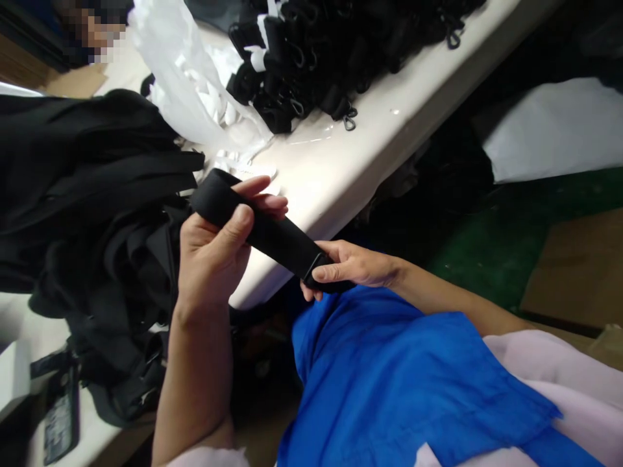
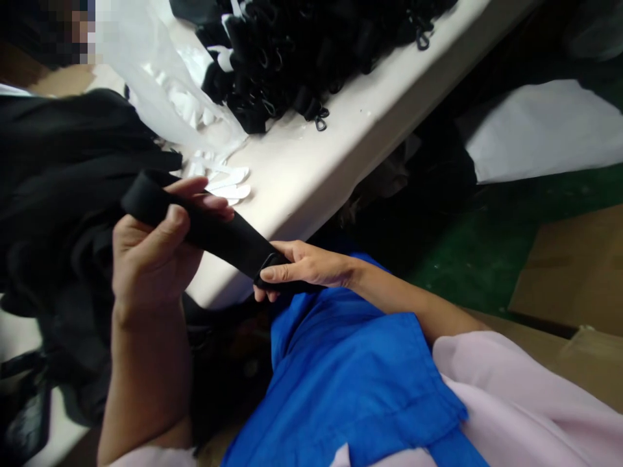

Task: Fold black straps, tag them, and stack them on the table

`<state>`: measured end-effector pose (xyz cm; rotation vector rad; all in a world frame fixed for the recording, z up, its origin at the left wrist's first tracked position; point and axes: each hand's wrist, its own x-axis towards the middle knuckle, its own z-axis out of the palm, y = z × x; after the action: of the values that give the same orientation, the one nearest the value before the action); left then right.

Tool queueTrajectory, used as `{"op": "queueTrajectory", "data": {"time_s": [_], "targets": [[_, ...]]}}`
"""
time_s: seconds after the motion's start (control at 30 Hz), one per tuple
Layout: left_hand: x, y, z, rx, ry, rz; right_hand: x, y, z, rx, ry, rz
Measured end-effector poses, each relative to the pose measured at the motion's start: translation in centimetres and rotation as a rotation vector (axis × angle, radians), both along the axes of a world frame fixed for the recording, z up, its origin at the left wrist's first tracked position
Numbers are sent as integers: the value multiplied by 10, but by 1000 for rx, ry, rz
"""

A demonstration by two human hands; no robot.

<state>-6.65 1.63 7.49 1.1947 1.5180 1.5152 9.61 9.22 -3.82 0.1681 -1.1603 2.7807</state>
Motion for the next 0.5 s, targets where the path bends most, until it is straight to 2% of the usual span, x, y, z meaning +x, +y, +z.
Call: {"op": "queueTrajectory", "data": {"time_s": [0.13, 0.3, 0.4, 0.5], "targets": [[-10, 5, -11, 18, -178, 125, 1, -2, -5, -84, -9, 46], [-17, 11, -34, 12, -216, 103, -5, -7, -15, -269, -82, 67], [-17, 11, -37, 53, -164, 71, -9, -7, -16, -312, -92, 54], [-14, 10, -33, 88, -92, 41, -10, -8, -14, -283, -69, 54]]}}
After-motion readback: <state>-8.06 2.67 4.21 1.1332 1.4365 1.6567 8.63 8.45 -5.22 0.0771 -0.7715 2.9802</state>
